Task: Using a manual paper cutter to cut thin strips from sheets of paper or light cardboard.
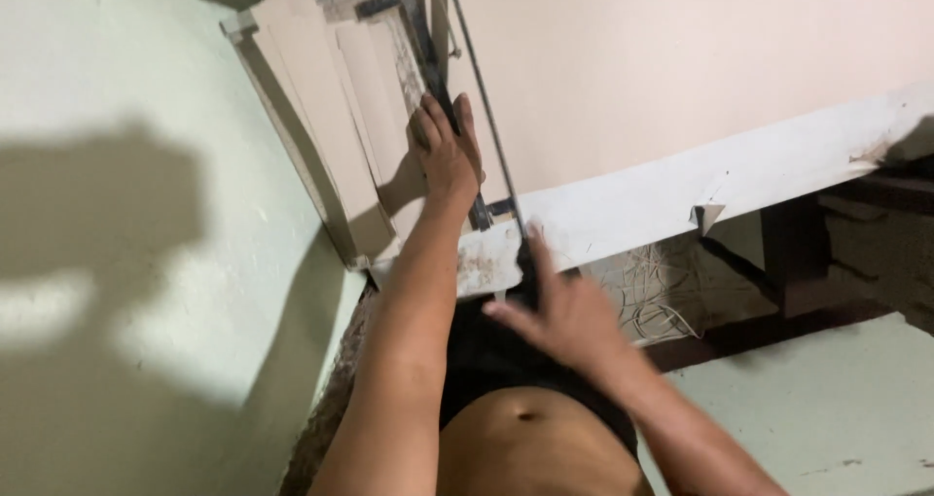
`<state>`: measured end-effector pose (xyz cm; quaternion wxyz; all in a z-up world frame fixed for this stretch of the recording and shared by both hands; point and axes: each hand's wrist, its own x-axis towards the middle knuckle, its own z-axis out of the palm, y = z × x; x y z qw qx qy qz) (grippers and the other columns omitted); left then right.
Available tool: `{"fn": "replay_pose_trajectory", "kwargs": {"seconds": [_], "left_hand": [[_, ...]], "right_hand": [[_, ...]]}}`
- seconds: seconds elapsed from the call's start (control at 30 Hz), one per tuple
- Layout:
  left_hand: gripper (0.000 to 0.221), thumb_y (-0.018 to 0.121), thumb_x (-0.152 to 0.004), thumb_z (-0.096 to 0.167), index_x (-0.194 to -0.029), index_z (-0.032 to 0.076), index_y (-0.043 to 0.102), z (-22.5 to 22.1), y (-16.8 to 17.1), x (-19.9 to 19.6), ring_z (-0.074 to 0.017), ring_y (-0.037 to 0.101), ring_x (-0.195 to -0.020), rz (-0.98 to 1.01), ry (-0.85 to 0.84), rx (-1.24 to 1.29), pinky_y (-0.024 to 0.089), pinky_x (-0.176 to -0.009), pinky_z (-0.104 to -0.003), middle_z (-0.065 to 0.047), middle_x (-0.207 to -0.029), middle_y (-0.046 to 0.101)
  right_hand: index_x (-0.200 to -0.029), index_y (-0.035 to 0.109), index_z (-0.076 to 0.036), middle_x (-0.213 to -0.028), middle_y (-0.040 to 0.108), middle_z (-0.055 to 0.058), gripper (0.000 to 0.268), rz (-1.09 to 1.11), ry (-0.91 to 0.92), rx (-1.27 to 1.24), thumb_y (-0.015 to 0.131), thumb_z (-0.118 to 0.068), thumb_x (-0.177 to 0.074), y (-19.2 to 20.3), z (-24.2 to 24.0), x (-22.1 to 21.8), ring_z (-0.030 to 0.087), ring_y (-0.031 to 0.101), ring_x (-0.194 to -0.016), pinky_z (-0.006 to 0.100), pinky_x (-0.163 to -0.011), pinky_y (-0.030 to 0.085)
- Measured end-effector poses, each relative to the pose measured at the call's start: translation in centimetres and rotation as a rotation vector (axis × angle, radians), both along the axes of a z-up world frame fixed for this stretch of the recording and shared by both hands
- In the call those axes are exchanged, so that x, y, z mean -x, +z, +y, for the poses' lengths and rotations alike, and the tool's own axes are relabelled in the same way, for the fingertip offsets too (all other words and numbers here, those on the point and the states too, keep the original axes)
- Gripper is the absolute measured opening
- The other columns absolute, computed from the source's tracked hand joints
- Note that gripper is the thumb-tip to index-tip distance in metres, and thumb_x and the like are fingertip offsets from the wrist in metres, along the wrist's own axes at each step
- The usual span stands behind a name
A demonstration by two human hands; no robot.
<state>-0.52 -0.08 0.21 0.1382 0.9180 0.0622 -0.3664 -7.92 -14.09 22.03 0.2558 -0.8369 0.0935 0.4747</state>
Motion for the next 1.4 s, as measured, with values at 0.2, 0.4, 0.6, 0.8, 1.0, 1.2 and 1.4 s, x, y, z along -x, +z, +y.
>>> {"fn": "replay_pose_trajectory", "kwargs": {"seconds": [0.2, 0.4, 0.6, 0.8, 1.0, 1.2, 1.4], "left_hand": [[0.119, 0.083, -0.077, 0.006, -0.165, 0.012, 0.003, 0.3, -2.2, 0.5, -0.0522, -0.004, -0.153, 0.034, 0.016, 0.006, 0.028, -0.114, -0.072, -0.036, -0.162, -0.01], [0.113, 0.083, -0.08, 0.004, -0.164, 0.01, 0.008, 0.1, -1.2, 0.6, -0.054, -0.003, -0.152, -0.021, 0.038, 0.05, 0.028, -0.113, -0.074, -0.038, -0.162, -0.011], [0.116, 0.083, -0.083, 0.013, -0.164, 0.012, 0.0, 0.0, 1.4, -0.2, -0.0502, -0.008, -0.153, 0.075, 0.022, 0.005, 0.022, -0.116, -0.073, -0.035, -0.162, -0.014], [0.08, 0.058, -0.107, 0.037, -0.166, 0.022, 0.005, 0.1, -5.4, 2.8, -0.0335, 0.003, -0.158, -0.05, 0.721, 0.456, 0.011, -0.126, -0.061, -0.011, -0.172, 0.0], [0.016, 0.074, -0.084, 0.018, -0.07, 0.018, 0.067, 2.2, -4.4, 7.9, -0.0145, 0.054, -0.076, -0.47, -0.328, 0.709, 0.046, -0.073, -0.032, -0.002, -0.076, 0.067], [0.014, 0.072, -0.084, 0.02, -0.075, 0.028, 0.077, 9.6, 5.3, 7.5, -0.0224, 0.068, -0.067, -0.323, -0.885, -0.004, 0.052, -0.065, -0.041, -0.001, -0.072, 0.075], [0.017, 0.065, -0.092, 0.015, -0.104, 0.026, 0.071, 13.3, 7.4, 5.5, -0.0261, 0.06, -0.1, -0.324, -0.953, -0.224, 0.044, -0.079, -0.039, 0.0, -0.14, 0.052]], "right_hand": [[-0.164, 0.011, -0.007, -0.1, 0.075, 0.028, 0.079, -0.154, 0.25, 0.119, 0.048, -0.015, -0.095, -19.5, -1.8, 9.6, 0.048, 0.075, -0.088, 0.06, -0.079, 0.059], [-0.16, 0.022, -0.016, -0.088, 0.076, 0.023, 0.074, -0.257, 0.161, 0.103, 0.055, -0.031, -0.096, -17.0, -1.7, 10.2, 0.045, 0.075, -0.077, 0.056, -0.069, 0.059], [-0.164, 0.008, -0.014, -0.097, 0.075, 0.023, 0.085, -0.276, 0.24, 0.114, 0.056, -0.026, -0.095, -20.7, -3.0, 10.2, 0.045, 0.075, -0.082, 0.056, -0.071, 0.059], [-0.162, 0.014, -0.015, -0.093, 0.074, 0.035, 0.092, -0.068, -0.181, -0.221, 0.059, -0.051, -0.091, 0.6, -2.8, 2.9, 0.056, 0.072, -0.094, 0.062, -0.081, 0.057], [-0.152, 0.049, -0.019, -0.1, 0.078, 0.024, 0.085, 0.07, -0.462, -0.266, 0.028, -0.077, -0.093, -8.2, -7.7, 1.0, 0.036, 0.079, -0.082, 0.049, -0.075, 0.063], [-0.117, 0.037, -0.012, -0.105, 0.062, 0.009, 0.054, -0.004, -1.181, -0.62, 0.059, -0.06, -0.104, -24.0, -13.2, 0.6, 0.029, 0.072, -0.079, 0.034, -0.071, 0.063], [-0.11, 0.037, -0.008, -0.085, 0.049, 0.002, 0.04, -0.181, -1.401, -0.676, 0.071, -0.027, -0.104, -23.7, -13.9, 3.3, 0.02, 0.065, -0.058, 0.028, -0.055, 0.062]]}}
